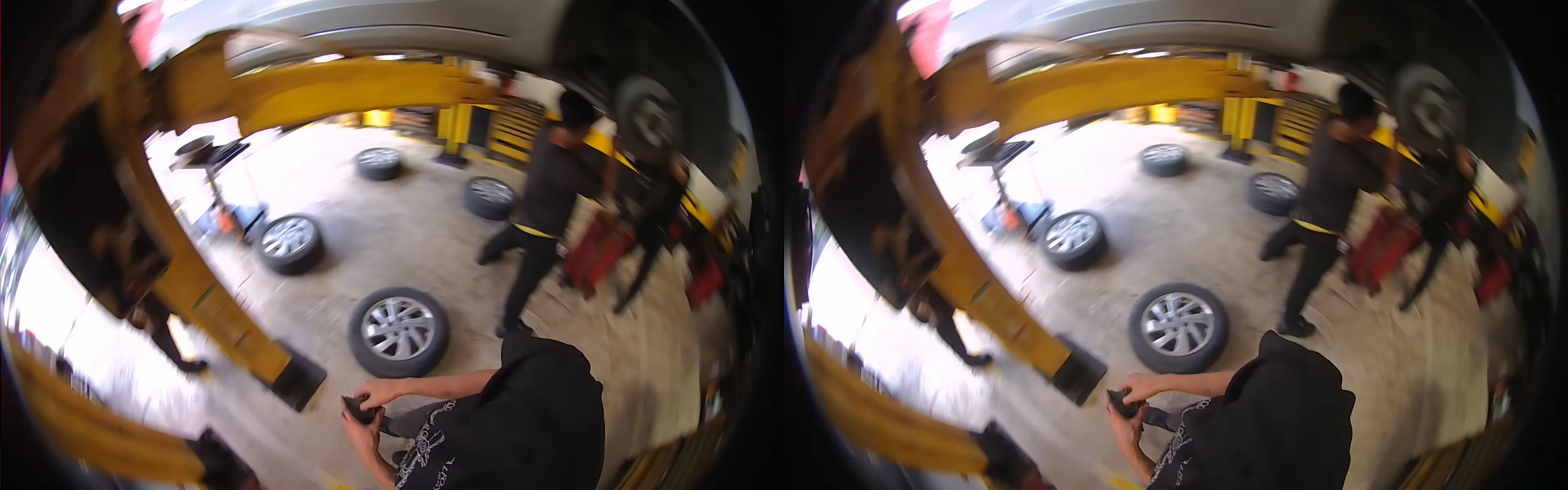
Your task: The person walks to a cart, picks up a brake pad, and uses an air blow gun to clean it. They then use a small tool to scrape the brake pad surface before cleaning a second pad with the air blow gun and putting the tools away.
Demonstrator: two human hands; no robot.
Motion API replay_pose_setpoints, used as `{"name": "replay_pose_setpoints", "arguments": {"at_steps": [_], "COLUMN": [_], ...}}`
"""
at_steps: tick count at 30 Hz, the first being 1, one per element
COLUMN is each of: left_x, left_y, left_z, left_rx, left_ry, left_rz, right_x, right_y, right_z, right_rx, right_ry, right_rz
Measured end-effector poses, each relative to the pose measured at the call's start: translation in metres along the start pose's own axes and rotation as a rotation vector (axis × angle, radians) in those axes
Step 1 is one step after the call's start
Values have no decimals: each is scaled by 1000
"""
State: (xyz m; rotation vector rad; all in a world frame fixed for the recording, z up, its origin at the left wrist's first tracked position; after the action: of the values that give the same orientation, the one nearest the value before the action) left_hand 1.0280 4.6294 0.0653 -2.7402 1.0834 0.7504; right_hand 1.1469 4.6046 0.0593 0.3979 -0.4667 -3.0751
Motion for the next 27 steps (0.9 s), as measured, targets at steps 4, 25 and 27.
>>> {"name": "replay_pose_setpoints", "arguments": {"at_steps": [4,25,27], "left_x": [82,319,309], "left_y": [3,91,105], "left_z": [-67,-745,-808], "left_rx": [124,1731,1865], "left_ry": [117,556,616], "left_rz": [194,222,248], "right_x": [-56,-384,-407], "right_y": [116,746,745], "right_z": [-24,123,131], "right_rx": [-61,-106,33], "right_ry": [-32,1413,1584], "right_rz": [-543,-2165,-2180]}}
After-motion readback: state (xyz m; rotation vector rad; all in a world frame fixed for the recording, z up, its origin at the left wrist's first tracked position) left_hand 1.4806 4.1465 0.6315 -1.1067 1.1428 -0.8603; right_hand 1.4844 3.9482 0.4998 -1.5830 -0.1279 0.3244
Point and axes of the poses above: each hand's wrist, its own y-axis away from the middle knuckle, its own x-axis out of the palm, z = x × y, the point moved 6 cm from there along -y, towards the middle knuckle, and after that the axes turned 9 degrees about -y, right-handed, at the moved point
